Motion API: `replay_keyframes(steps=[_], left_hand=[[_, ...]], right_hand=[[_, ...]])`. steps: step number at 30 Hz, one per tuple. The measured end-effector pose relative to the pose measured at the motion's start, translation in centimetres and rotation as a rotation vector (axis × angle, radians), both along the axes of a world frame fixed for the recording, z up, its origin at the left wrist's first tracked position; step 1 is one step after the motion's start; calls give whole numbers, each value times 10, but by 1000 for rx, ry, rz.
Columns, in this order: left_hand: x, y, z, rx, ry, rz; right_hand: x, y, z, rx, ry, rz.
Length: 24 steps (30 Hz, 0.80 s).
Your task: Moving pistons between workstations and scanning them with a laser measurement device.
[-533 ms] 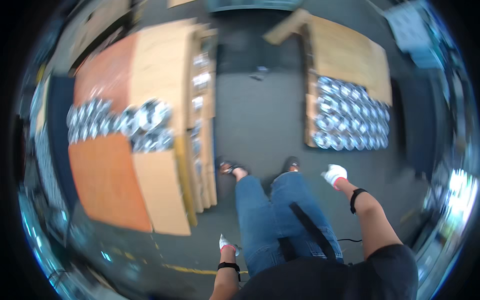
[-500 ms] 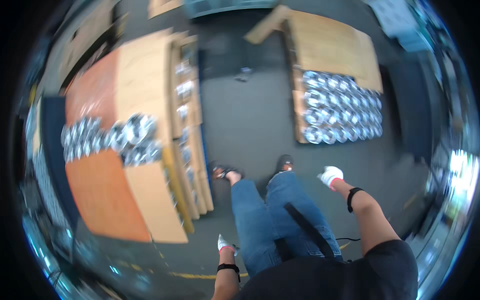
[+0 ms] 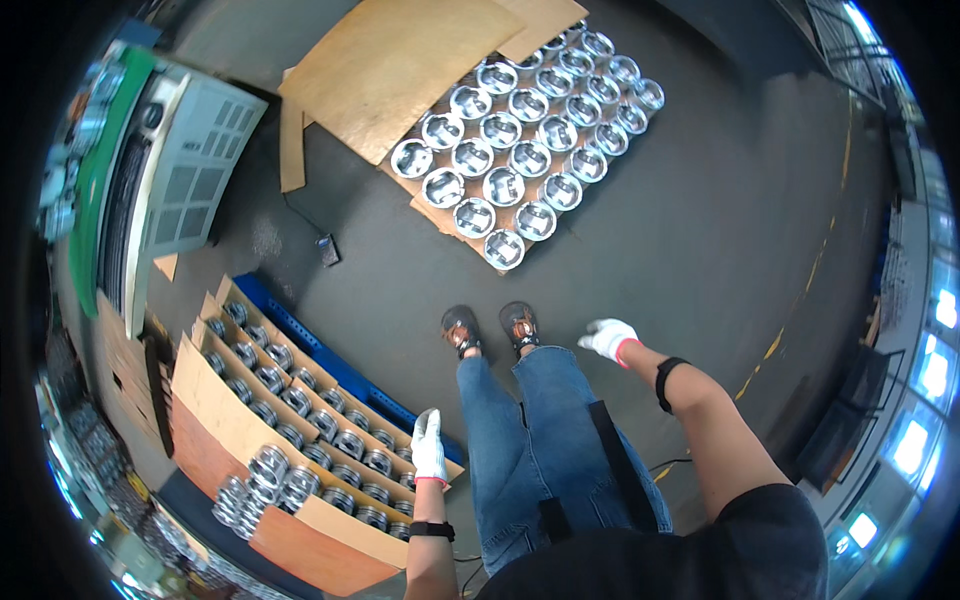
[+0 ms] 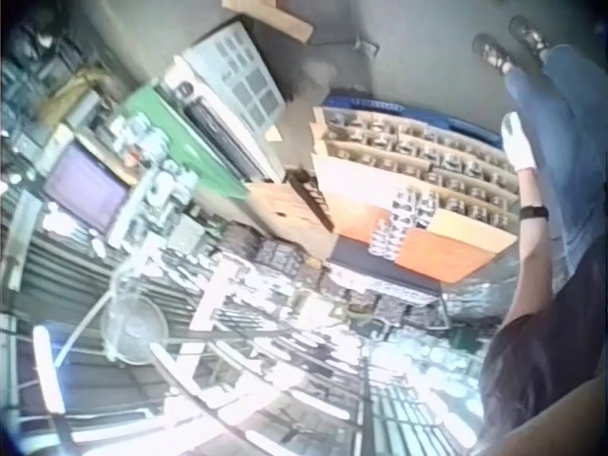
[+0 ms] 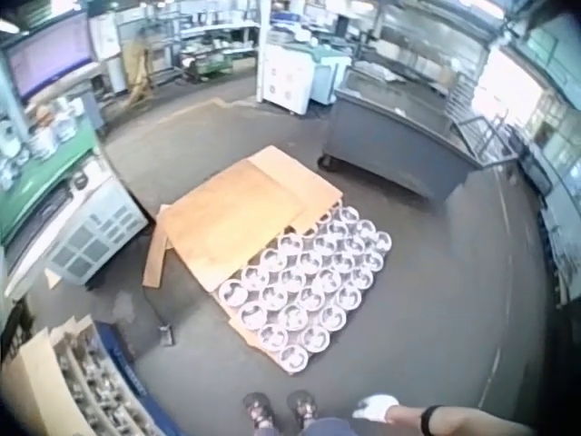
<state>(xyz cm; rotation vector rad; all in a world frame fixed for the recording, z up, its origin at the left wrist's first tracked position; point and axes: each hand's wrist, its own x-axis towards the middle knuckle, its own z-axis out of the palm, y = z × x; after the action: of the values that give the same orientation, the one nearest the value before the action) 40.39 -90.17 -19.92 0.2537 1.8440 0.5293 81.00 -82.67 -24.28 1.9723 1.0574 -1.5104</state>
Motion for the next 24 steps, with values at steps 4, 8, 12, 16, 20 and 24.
replay_keyframes(steps=[4,8,12,16,20,24], left_hand=[[-13,55,-16,45,70,-354],[7,145,-60,76,221,-854],[25,222,-116,418,452,-1374],[67,285,-182,547,476,-1696],[131,327,-243,553,589,-2040],[169,347,-296,432,664,-2266]], right_hand=[[-32,76,-16,140,20,102],[-45,129,-71,294,-96,260],[-63,173,-150,510,-209,389],[-71,189,-230,610,-271,400],[-68,186,-284,618,-281,293],[-65,182,-293,671,-219,277]])
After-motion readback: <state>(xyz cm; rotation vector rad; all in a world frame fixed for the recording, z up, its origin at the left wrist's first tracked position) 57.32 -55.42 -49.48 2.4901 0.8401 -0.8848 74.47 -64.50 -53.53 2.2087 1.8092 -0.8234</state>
